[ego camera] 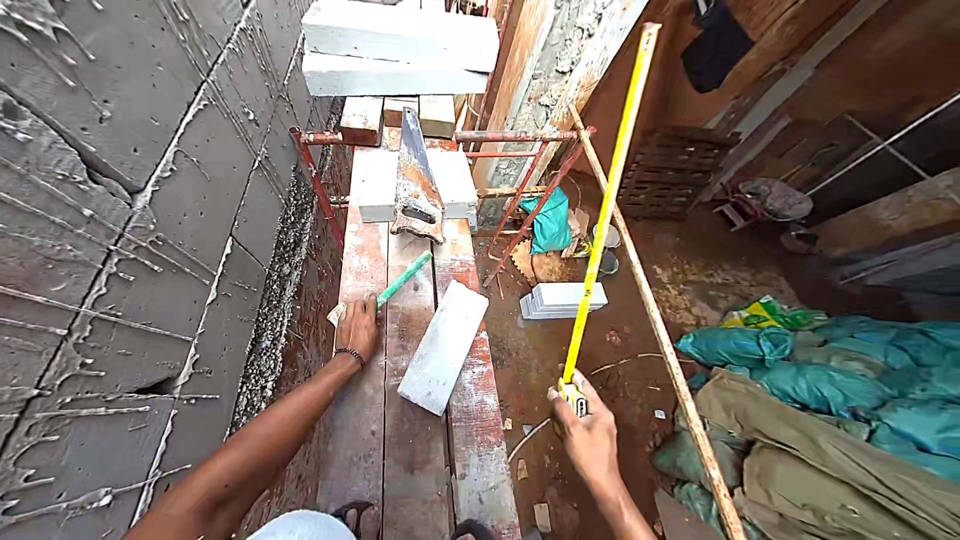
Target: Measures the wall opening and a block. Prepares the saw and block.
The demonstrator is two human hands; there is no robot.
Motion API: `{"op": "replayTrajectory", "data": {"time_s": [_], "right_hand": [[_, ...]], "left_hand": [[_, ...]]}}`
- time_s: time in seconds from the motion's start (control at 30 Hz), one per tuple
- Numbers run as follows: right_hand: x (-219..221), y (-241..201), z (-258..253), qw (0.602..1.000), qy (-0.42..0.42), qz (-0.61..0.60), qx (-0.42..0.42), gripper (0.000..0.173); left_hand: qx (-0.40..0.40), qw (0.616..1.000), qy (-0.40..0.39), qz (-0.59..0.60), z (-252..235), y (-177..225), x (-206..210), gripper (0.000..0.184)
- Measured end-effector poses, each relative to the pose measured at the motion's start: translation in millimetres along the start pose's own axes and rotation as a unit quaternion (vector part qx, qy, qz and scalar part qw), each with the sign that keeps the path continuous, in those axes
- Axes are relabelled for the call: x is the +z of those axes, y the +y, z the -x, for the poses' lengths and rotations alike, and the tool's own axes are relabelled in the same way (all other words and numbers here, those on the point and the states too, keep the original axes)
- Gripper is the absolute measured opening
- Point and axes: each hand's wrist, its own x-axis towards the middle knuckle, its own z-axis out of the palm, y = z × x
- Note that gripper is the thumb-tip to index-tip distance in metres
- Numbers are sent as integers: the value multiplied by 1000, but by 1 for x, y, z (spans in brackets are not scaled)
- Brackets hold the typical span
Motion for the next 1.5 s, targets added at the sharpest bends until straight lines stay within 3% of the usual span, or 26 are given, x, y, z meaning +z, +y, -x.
{"op": "replayTrajectory", "data": {"time_s": [0.1,0.27,0.33,0.43,0.5,0.63,0.73,0.83,0.9,1.0,1.03,1.17,1.23,1.33,1.4,1.5], "right_hand": [[12,-9,10,1000,-26,-4,5,53],[13,-6,16,999,-31,-26,31,53],[15,-4,20,996,-34,-56,63,53],[28,-3,28,988,-45,-108,104,54],[37,-6,31,984,-46,-124,119,53],[42,-13,38,983,-82,-110,122,52],[45,-23,47,980,-127,-82,126,55],[57,-34,55,971,-164,-105,139,52],[67,-41,62,969,-189,-95,126,50],[86,-52,72,973,-222,-18,57,72],[92,-56,75,974,-226,4,31,85],[109,-58,76,959,-275,-66,-23,113],[109,-55,63,954,-284,-94,2,106],[108,-39,27,986,-153,-31,58,78],[107,-18,0,990,-98,40,98,75],[112,15,-21,976,-150,75,142,87]], "left_hand": [[5,999,-35,14,-21,2,18,44],[73,985,21,157,7,40,1,47],[65,965,-68,245,23,64,-5,68],[31,940,-218,260,36,93,0,125],[6,951,-221,215,43,109,2,136],[-45,951,-241,189,63,128,-3,129],[-57,937,-239,249,84,127,1,119],[2,914,-84,397,105,115,-2,75],[58,850,-69,519,117,111,-15,55],[71,700,-240,669,132,108,-31,45],[58,682,-257,683,137,107,-32,41],[-30,670,-190,717,148,99,-31,39],[-87,664,-126,732,141,89,-32,44],[-122,690,-40,712,118,65,-19,41],[-134,719,-48,681,110,56,-12,39],[-155,741,-143,637,107,62,1,42]]}}
